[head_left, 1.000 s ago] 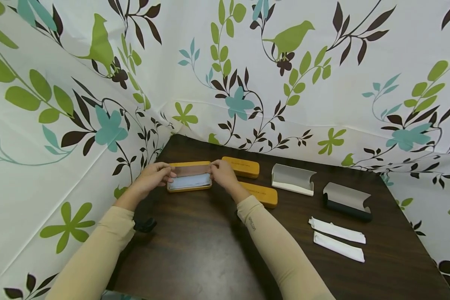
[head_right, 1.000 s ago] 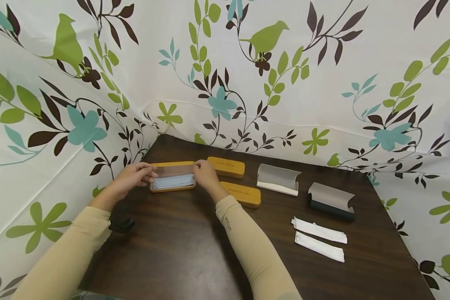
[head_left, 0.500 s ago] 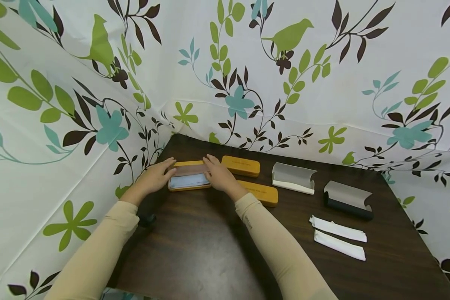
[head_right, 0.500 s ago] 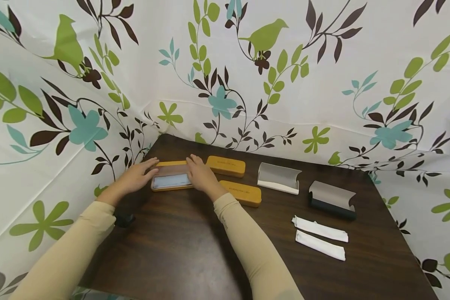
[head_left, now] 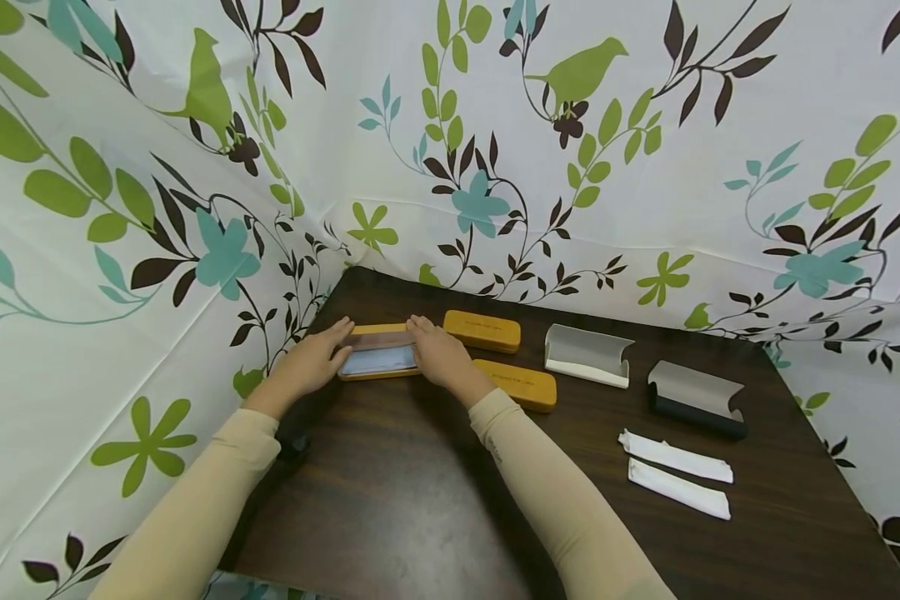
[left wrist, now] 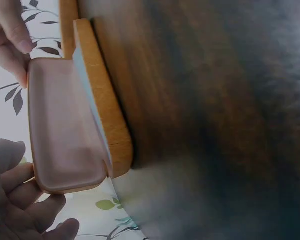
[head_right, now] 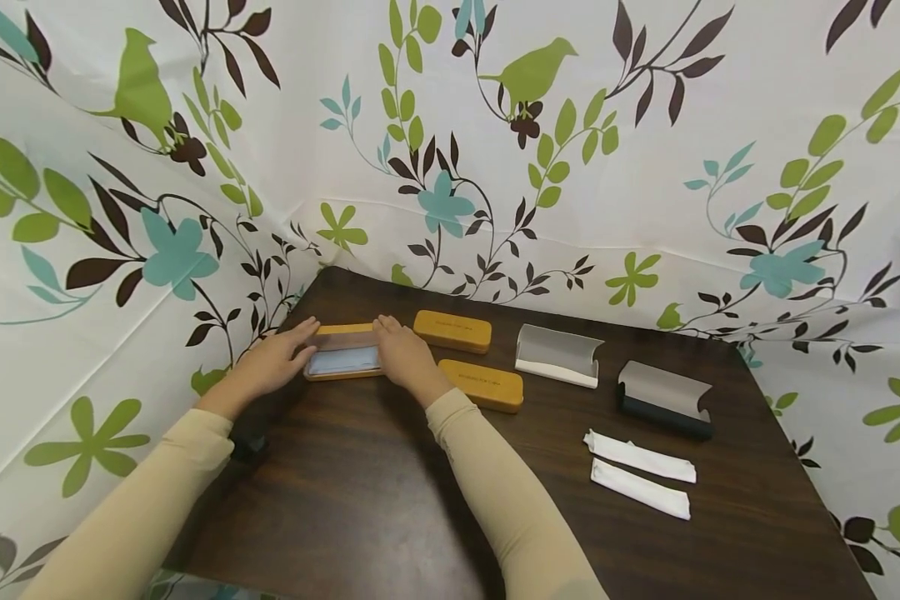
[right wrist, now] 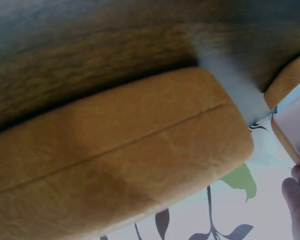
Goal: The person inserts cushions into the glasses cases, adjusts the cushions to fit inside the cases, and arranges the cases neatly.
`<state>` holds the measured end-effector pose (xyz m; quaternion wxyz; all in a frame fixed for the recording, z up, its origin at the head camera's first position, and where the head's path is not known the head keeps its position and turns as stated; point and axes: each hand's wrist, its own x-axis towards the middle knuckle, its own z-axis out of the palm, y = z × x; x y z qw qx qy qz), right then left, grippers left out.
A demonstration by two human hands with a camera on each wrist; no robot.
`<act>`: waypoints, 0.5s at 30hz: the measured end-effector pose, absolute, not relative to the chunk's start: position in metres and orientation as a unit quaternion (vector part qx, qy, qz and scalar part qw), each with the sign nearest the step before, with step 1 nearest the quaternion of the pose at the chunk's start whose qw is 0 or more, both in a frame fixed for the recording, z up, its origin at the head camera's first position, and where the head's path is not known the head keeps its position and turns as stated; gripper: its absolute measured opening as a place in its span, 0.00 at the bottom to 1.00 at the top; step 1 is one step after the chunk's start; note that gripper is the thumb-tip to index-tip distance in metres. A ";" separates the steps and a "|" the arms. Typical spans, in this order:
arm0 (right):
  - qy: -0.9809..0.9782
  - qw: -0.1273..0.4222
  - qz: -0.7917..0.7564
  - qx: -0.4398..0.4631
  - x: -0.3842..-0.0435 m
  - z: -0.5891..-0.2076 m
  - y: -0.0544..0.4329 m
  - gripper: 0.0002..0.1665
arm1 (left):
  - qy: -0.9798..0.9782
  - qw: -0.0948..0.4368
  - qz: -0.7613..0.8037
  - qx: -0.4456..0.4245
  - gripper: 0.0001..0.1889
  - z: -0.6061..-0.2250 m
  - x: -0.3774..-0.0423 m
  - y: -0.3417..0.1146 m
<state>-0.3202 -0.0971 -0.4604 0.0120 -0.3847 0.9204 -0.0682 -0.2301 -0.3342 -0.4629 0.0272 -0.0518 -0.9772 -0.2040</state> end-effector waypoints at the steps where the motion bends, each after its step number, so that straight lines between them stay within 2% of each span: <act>1: 0.921 0.009 -0.064 -0.384 -0.319 -0.460 -0.096 0.32 | -0.977 0.032 -0.202 -0.050 0.30 -0.464 -0.229 -0.333; 8: 0.915 -0.016 -0.072 -0.397 -0.313 -0.461 -0.091 0.29 | -0.976 0.056 -0.204 -0.056 0.30 -0.470 -0.217 -0.333; 15: 0.917 -0.006 -0.060 -0.395 -0.306 -0.463 -0.085 0.31 | -0.976 0.062 -0.197 -0.070 0.32 -0.472 -0.210 -0.329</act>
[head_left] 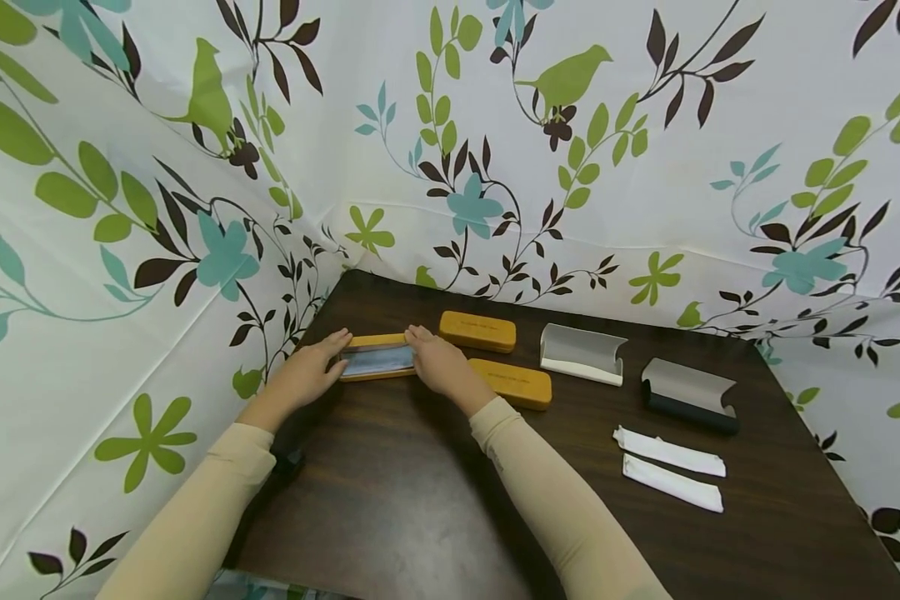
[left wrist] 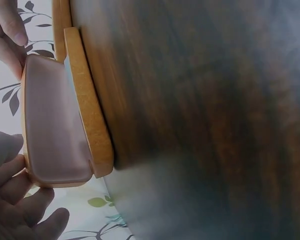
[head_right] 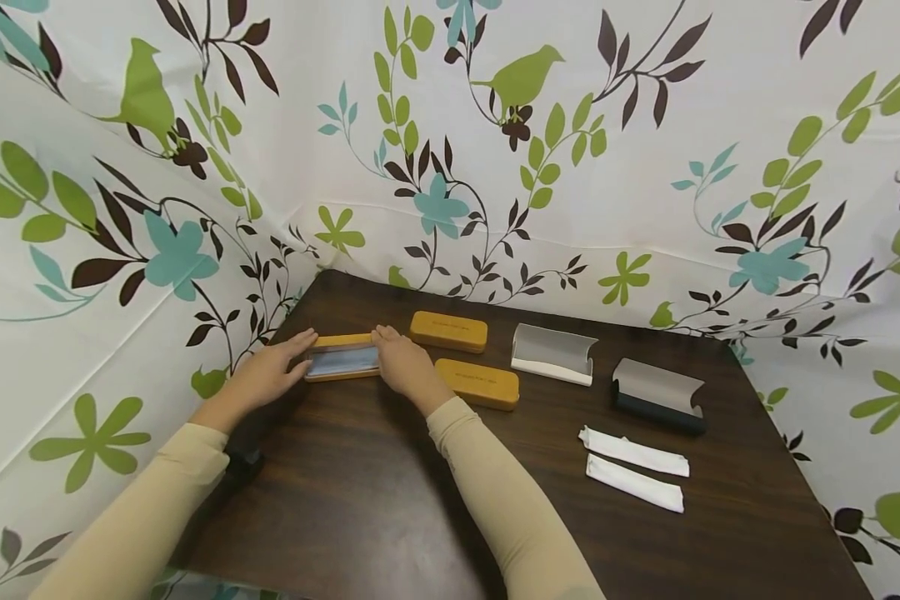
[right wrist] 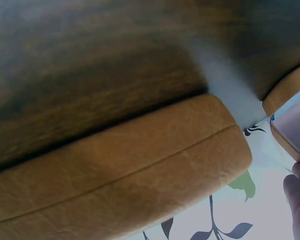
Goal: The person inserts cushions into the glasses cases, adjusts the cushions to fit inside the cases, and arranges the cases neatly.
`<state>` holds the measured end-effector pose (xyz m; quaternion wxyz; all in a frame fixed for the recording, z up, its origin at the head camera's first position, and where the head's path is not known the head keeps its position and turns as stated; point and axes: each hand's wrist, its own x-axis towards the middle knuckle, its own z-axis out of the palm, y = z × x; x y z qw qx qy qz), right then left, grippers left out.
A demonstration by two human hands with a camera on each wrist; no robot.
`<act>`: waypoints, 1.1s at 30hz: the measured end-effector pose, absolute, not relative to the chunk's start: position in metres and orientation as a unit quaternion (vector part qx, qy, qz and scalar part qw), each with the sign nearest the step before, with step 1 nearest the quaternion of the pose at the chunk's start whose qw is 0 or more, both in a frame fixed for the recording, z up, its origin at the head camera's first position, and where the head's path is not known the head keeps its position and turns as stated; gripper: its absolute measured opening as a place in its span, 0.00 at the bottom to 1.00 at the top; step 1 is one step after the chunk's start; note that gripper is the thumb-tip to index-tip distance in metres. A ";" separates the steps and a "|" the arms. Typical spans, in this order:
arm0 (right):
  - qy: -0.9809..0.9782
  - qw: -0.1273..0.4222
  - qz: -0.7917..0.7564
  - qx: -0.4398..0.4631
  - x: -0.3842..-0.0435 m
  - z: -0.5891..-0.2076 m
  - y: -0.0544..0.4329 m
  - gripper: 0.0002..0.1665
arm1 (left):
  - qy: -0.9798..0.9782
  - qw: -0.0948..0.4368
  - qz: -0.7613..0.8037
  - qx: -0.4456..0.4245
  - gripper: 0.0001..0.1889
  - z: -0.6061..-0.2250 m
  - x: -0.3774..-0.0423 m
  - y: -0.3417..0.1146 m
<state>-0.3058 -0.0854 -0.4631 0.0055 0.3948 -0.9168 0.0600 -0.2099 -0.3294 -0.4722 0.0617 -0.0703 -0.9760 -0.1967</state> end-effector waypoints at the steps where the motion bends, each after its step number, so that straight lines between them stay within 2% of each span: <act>1: -0.916 0.004 0.062 0.395 -0.304 -0.463 -0.084 0.31 | -0.976 0.062 -0.198 -0.072 0.31 -0.472 -0.209 -0.329; 8: -0.914 0.004 0.073 0.399 -0.295 -0.465 -0.077 0.30 | -0.974 0.064 -0.200 -0.084 0.31 -0.478 -0.202 -0.328; 15: -0.910 0.027 0.068 0.407 -0.288 -0.473 -0.073 0.29 | -0.976 0.062 -0.190 -0.090 0.29 -0.480 -0.196 -0.326; 21: -0.905 0.017 0.036 0.423 -0.283 -0.480 -0.072 0.25 | -0.985 0.023 -0.152 -0.080 0.26 -0.482 -0.190 -0.326; 33: -0.910 -0.010 0.032 0.412 -0.281 -0.480 -0.073 0.26 | -0.981 -0.011 -0.179 -0.077 0.26 -0.481 -0.193 -0.328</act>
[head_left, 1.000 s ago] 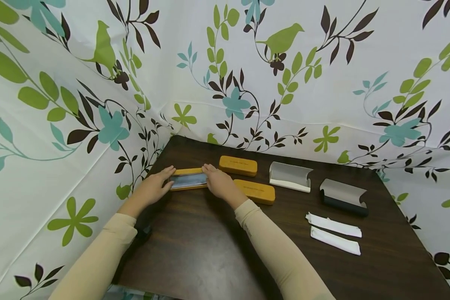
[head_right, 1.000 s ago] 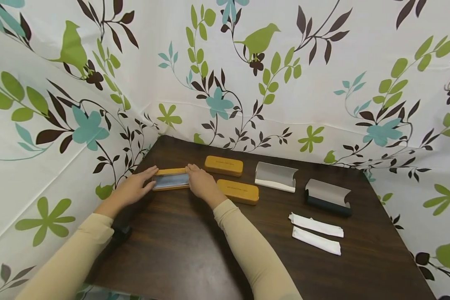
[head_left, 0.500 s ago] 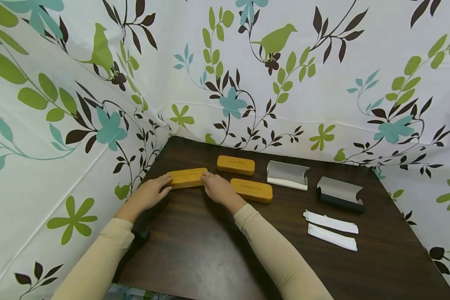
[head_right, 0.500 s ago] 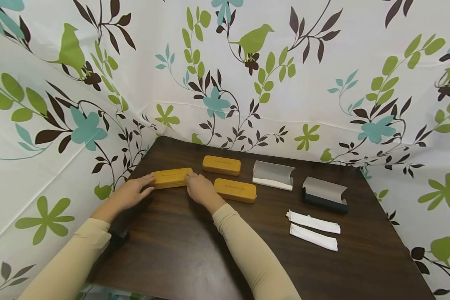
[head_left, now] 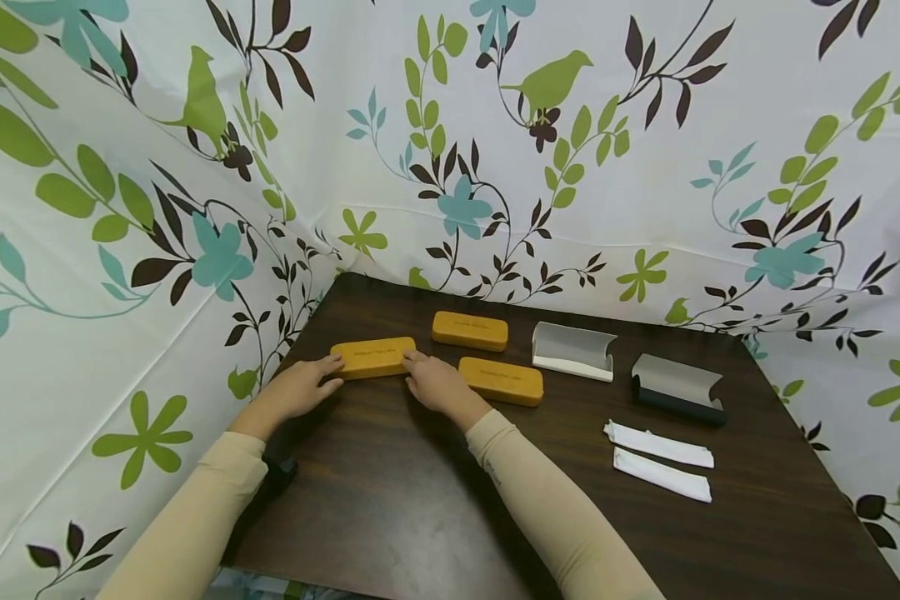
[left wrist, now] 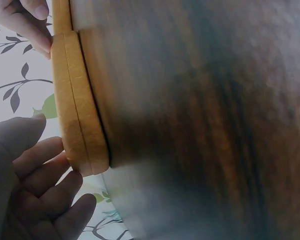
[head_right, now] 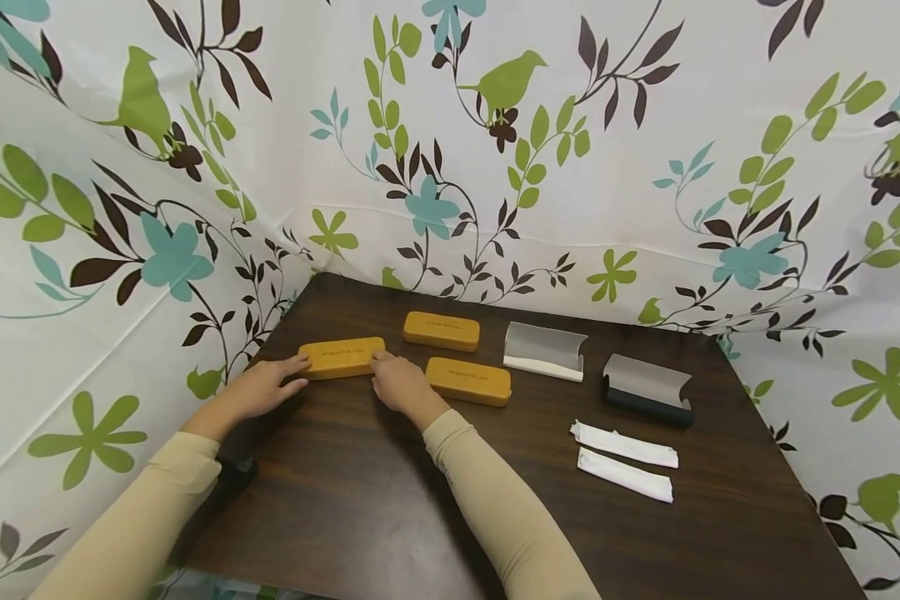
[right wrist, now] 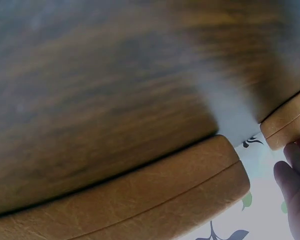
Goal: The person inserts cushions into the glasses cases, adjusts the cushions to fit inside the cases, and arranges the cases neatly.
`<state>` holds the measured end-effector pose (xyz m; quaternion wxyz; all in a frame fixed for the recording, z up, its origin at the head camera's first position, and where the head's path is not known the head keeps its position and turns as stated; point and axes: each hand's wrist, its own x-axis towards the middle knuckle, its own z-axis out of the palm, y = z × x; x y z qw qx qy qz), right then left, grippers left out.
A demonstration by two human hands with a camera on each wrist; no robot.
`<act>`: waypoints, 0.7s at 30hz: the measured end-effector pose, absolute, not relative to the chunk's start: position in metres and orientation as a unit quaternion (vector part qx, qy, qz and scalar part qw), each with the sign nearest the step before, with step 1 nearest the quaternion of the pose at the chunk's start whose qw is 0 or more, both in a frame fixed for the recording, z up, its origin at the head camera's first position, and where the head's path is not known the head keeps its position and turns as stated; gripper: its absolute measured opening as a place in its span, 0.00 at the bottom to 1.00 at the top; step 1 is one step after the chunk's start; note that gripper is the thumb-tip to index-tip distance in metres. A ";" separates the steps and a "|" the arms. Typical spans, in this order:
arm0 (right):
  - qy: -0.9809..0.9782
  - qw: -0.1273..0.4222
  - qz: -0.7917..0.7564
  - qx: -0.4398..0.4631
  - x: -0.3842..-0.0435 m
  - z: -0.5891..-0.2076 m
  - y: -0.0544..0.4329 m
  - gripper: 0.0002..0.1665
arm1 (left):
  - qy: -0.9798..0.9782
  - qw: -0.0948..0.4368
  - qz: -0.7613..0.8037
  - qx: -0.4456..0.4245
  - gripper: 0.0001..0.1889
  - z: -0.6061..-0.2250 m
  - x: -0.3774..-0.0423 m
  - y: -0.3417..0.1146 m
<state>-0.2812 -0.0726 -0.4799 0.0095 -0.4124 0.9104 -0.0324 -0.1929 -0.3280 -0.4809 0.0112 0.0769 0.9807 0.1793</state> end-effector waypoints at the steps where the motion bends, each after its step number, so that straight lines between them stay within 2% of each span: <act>1: 0.911 0.011 -0.032 -0.412 -0.281 -0.480 -0.072 0.26 | 0.980 0.011 0.181 0.078 0.26 -0.481 -0.193 -0.328; 21: 0.907 0.043 -0.046 -0.415 -0.284 -0.475 -0.067 0.29 | 0.978 0.070 0.174 0.089 0.28 -0.467 -0.201 -0.326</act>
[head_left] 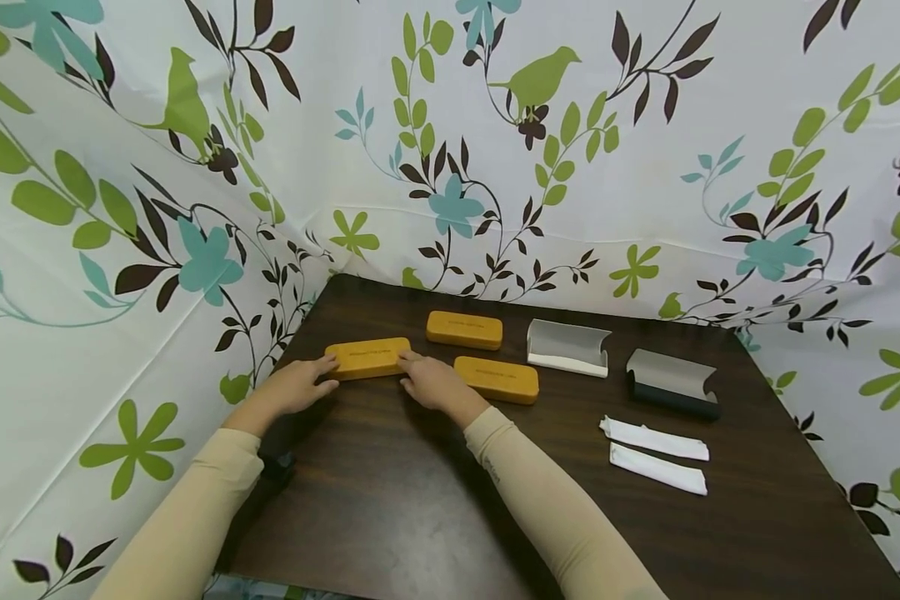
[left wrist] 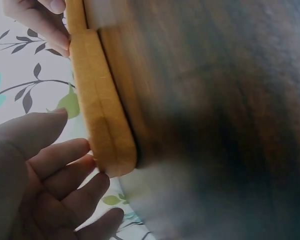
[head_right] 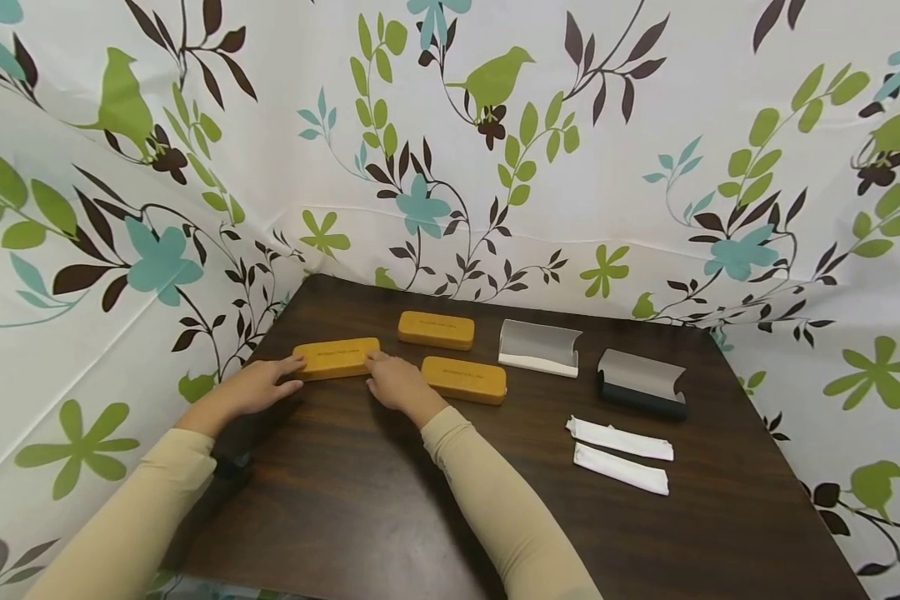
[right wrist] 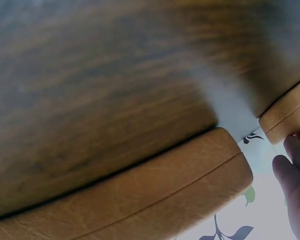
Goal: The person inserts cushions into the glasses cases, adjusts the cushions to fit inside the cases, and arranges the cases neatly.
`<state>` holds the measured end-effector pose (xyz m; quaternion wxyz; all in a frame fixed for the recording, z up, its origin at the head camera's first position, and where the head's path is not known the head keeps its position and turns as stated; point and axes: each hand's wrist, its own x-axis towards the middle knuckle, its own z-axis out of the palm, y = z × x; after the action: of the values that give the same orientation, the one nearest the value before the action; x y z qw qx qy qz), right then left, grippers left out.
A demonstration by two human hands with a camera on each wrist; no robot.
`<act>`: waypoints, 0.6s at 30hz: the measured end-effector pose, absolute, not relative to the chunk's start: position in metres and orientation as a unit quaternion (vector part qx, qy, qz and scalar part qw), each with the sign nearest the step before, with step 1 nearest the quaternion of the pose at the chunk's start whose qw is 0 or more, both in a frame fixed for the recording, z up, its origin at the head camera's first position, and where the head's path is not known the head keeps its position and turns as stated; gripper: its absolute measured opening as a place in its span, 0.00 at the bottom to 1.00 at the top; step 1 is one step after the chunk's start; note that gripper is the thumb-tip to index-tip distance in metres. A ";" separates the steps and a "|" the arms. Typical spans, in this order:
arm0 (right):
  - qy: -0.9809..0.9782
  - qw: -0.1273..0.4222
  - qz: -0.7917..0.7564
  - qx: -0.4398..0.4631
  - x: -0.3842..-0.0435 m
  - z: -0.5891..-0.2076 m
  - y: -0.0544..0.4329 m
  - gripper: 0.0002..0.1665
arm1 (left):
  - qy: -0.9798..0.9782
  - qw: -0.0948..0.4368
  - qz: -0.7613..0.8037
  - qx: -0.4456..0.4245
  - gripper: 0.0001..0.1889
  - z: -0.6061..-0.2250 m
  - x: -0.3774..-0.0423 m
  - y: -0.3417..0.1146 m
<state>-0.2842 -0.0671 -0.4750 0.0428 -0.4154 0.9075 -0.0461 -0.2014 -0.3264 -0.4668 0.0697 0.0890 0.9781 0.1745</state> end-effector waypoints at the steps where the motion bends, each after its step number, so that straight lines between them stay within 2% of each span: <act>1: 0.907 0.044 -0.047 -0.416 -0.285 -0.475 -0.067 0.29 | 0.978 0.072 0.174 0.093 0.28 -0.466 -0.201 -0.326; 6: 0.909 0.061 -0.071 -0.407 -0.287 -0.476 -0.063 0.28 | 0.975 0.072 0.181 0.103 0.29 -0.461 -0.204 -0.321; 14: 0.903 0.060 -0.157 -0.395 -0.293 -0.470 -0.055 0.26 | 0.971 0.012 0.222 0.089 0.26 -0.456 -0.216 -0.309; 18: 0.900 0.055 -0.186 -0.390 -0.296 -0.468 -0.049 0.24 | 0.967 -0.001 0.234 0.097 0.23 -0.455 -0.220 -0.304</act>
<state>-0.2963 -0.0486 -0.4678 0.0548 -0.3899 0.9001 -0.1864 -0.2201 -0.3042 -0.4552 -0.0014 0.0970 0.9675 0.2337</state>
